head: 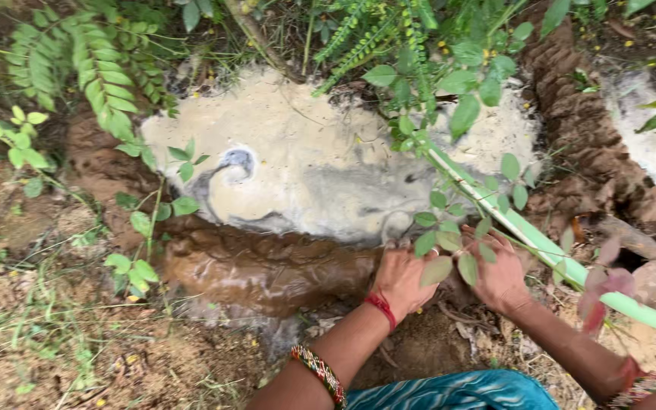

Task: The person mixes soil and water by hand to create a wet slurry, then places a small plant into the muddy hole and packs soil around the roots while directing water from a hose.

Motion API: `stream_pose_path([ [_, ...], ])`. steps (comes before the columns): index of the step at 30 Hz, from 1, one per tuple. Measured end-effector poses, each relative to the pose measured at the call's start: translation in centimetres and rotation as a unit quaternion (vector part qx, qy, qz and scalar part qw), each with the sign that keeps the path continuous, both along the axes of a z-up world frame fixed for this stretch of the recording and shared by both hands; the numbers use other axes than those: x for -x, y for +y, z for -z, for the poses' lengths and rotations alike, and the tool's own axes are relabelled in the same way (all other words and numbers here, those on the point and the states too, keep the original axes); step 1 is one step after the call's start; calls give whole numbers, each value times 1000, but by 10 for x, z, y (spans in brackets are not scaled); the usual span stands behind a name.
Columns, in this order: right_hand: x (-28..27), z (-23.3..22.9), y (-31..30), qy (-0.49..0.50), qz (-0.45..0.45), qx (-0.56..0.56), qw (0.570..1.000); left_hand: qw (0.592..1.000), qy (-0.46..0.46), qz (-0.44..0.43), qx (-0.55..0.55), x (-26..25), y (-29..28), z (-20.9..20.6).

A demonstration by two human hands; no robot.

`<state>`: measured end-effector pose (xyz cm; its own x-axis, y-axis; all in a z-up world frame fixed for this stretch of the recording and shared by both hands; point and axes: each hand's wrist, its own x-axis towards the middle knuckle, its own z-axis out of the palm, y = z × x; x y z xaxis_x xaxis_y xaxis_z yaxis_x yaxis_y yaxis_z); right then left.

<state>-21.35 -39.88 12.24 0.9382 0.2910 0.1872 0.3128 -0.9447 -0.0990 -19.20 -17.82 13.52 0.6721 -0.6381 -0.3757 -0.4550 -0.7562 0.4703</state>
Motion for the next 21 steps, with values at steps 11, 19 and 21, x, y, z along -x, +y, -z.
stream_pose_path([
  [11, 18, 12, 15, 32, 14, -5, 999, 984, -174, -19, 46, 29, 13, 6],
  [19, 15, -18, 73, 40, 34, -12, 999, 952, -295, -32, 71, 31, 56, 10],
  [21, 23, -25, 112, 420, 202, 86, 880, 960, -276, 50, -12, 34, 79, 17],
])
